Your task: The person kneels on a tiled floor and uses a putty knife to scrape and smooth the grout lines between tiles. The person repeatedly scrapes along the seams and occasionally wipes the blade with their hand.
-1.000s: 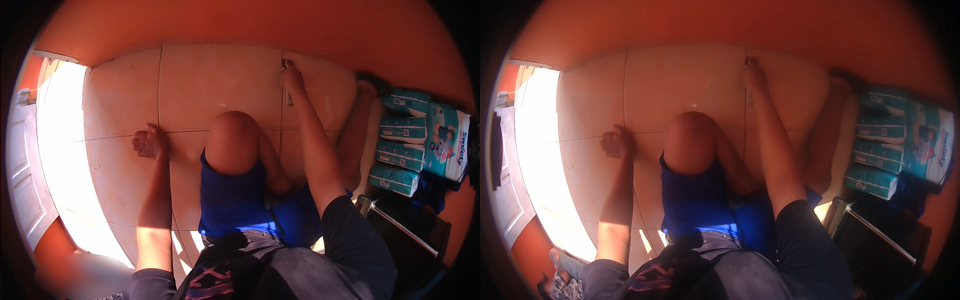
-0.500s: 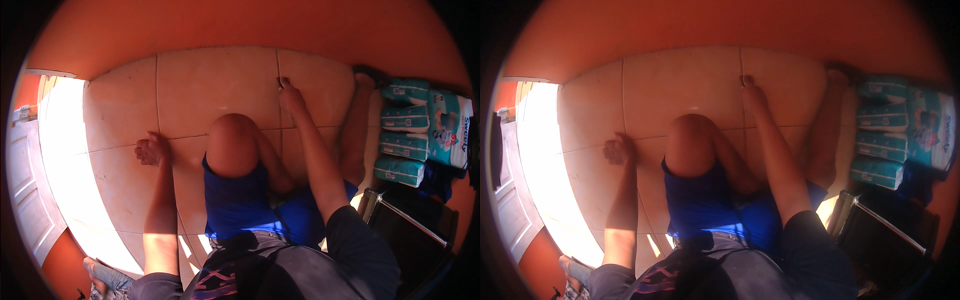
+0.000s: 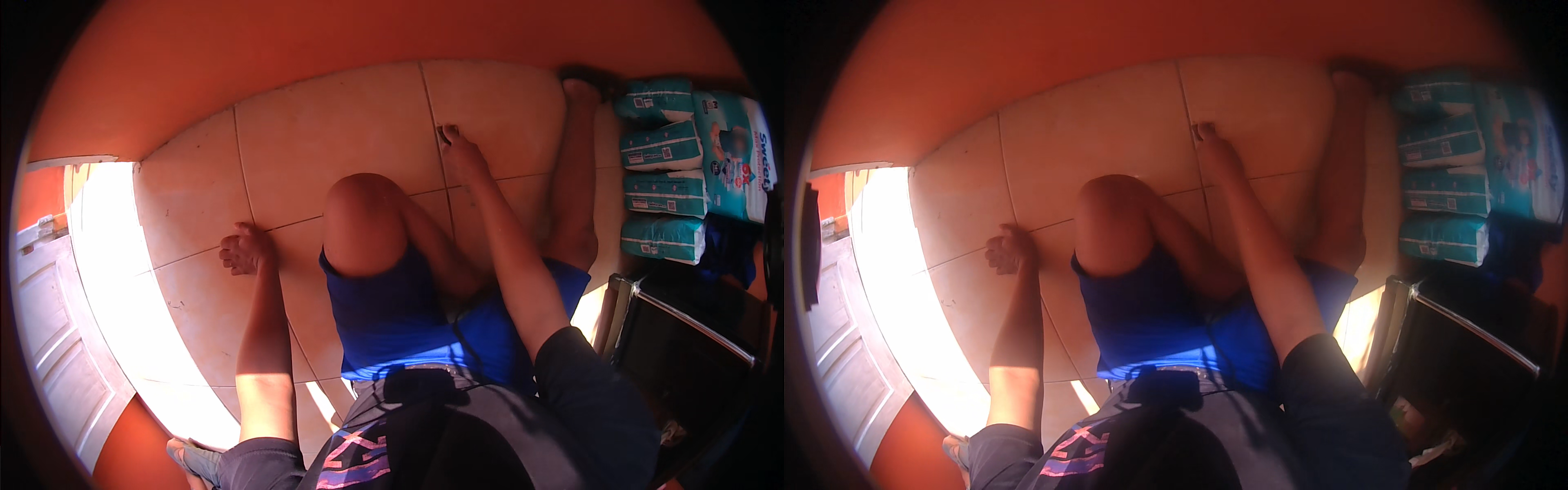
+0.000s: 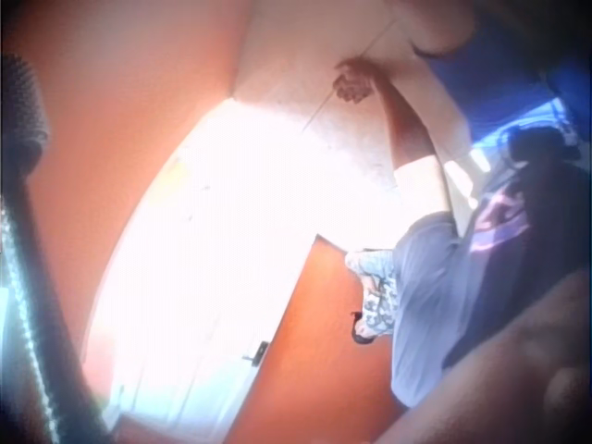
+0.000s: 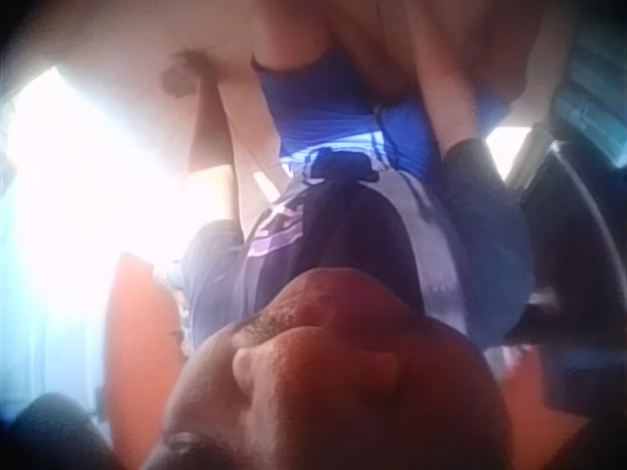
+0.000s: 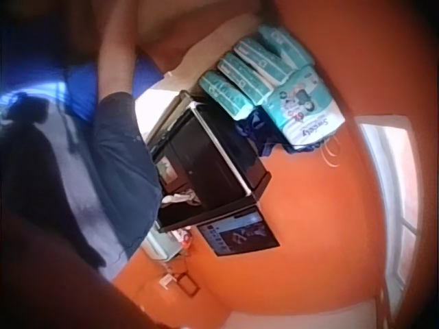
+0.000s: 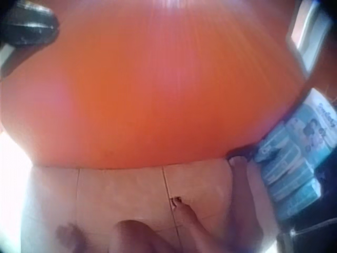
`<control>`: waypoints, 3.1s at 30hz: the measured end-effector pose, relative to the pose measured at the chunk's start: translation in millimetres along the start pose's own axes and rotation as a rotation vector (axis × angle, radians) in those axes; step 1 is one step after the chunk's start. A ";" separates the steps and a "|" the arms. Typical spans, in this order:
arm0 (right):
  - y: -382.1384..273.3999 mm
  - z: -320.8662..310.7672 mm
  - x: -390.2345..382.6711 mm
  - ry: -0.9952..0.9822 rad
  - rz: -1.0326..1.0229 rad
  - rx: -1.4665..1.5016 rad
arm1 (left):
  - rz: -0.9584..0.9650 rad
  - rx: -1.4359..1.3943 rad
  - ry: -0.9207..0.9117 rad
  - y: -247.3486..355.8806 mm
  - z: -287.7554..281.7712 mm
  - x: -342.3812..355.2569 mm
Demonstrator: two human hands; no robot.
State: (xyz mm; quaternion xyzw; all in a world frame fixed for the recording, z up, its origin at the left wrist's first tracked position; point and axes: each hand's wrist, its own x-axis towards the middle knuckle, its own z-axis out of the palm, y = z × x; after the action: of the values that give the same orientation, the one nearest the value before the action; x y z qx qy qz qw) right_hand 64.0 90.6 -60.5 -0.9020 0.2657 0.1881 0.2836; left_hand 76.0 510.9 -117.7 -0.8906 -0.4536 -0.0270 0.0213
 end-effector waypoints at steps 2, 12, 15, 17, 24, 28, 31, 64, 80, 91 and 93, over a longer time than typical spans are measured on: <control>12.6 12.1 -44.3 0.034 -0.040 -0.021 | -0.003 -0.013 0.020 -2.5 -1.4 1.4; 22.9 11.4 -43.4 0.029 0.015 0.016 | -0.004 0.001 0.038 6.5 3.6 -0.5; 51.9 42.2 -84.4 0.108 -0.066 -0.048 | -0.012 0.002 0.042 6.8 4.6 0.3; 54.0 42.8 -101.1 0.131 -0.014 -0.061 | -0.004 -0.008 0.038 5.3 -0.6 -2.1; 51.0 3.9 -52.4 0.029 0.176 0.079 | 0.005 0.018 0.010 8.4 6.4 -4.4; 52.3 28.7 -86.5 0.127 0.032 0.026 | 0.025 0.029 0.063 2.3 0.2 -0.3; 47.5 9.3 -50.8 0.130 0.091 0.031 | 0.010 0.023 0.033 1.1 2.5 1.8; 45.8 2.8 -45.5 0.145 -0.015 0.082 | 0.063 0.054 0.070 6.7 13.9 -7.0; 63.4 34.4 -147.5 0.097 0.221 0.082 | 0.090 -0.004 0.047 -2.9 3.9 -2.3; 73.5 23.0 -116.4 0.161 0.231 0.112 | 0.061 -0.016 0.011 0.8 -4.5 -5.6; 83.2 12.1 -97.8 0.183 0.262 0.151 | 0.076 -0.010 0.006 0.2 -5.6 -8.5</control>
State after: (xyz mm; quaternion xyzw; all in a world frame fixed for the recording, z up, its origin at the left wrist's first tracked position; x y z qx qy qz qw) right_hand -64.1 76.4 -56.1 -0.8492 0.4191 0.1201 0.2981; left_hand 71.0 503.5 -112.8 -0.9071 -0.4193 -0.0313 0.0191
